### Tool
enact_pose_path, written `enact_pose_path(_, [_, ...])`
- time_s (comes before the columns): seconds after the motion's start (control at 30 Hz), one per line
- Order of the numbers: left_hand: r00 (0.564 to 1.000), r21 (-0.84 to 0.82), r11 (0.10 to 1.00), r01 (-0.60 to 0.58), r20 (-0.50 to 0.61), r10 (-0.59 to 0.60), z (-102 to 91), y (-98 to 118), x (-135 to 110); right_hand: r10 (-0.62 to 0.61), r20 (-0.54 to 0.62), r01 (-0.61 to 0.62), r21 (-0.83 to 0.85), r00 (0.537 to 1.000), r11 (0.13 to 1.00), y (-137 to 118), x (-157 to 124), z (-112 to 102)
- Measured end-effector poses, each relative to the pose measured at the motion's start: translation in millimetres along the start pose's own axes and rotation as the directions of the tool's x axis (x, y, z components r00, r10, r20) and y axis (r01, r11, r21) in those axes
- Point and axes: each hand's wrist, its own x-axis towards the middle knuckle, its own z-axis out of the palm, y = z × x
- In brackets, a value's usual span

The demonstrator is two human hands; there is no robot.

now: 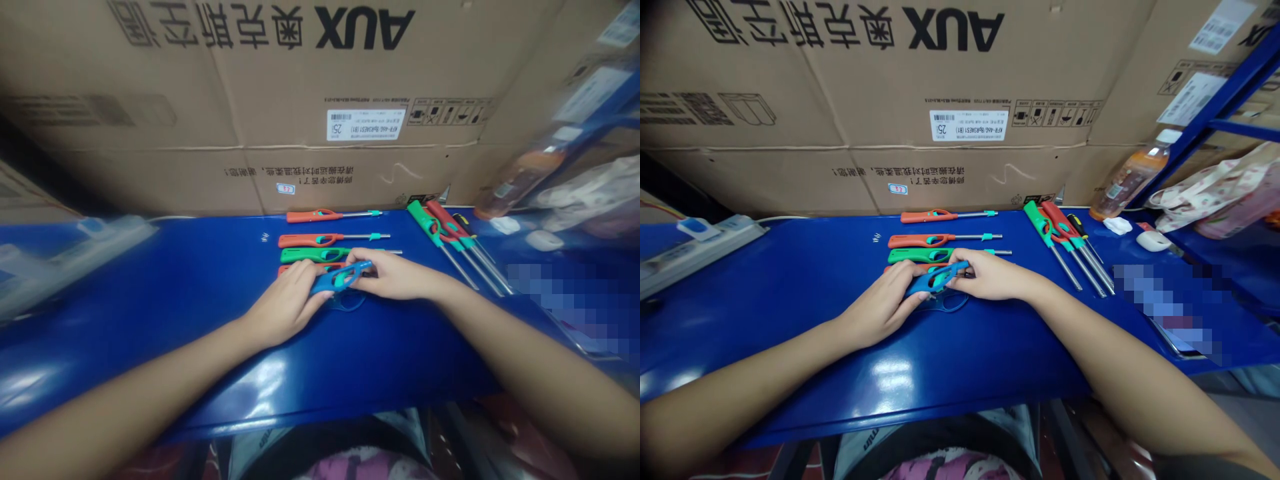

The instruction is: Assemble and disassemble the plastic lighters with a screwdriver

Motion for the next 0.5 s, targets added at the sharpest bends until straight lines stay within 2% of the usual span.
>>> enact_pose_path(0.1, [0.996, -0.089, 0.995, 0.044, -0.078, -0.051, -0.8, 0.5, -1.0, -0.024, 0.046, 0.028, -0.077, 0.999, 0.997, 0.1, 1.2, 0.3])
enact_pose_path(0.27, [0.964, -0.211, 0.972, 0.105, -0.219, -0.152, -4.8, 1.3, -3.0, -0.047, 0.04, 0.053, -0.178, 0.998, 0.983, -3.0, -0.9, 1.5])
enact_pose_path(0.4, [0.966, -0.225, 0.966, 0.126, -0.193, -0.171, -6.7, -0.9, -2.3, -0.055, 0.025, 0.059, -0.21, 0.998, 0.976, -8.4, -3.9, 1.0])
enact_pose_path(0.5, [0.988, -0.142, 0.989, 0.04, -0.143, -0.06, -5.0, -5.4, -0.3, -0.043, 0.039, 0.051, -0.251, 0.998, 0.967, -9.0, -5.3, 0.8])
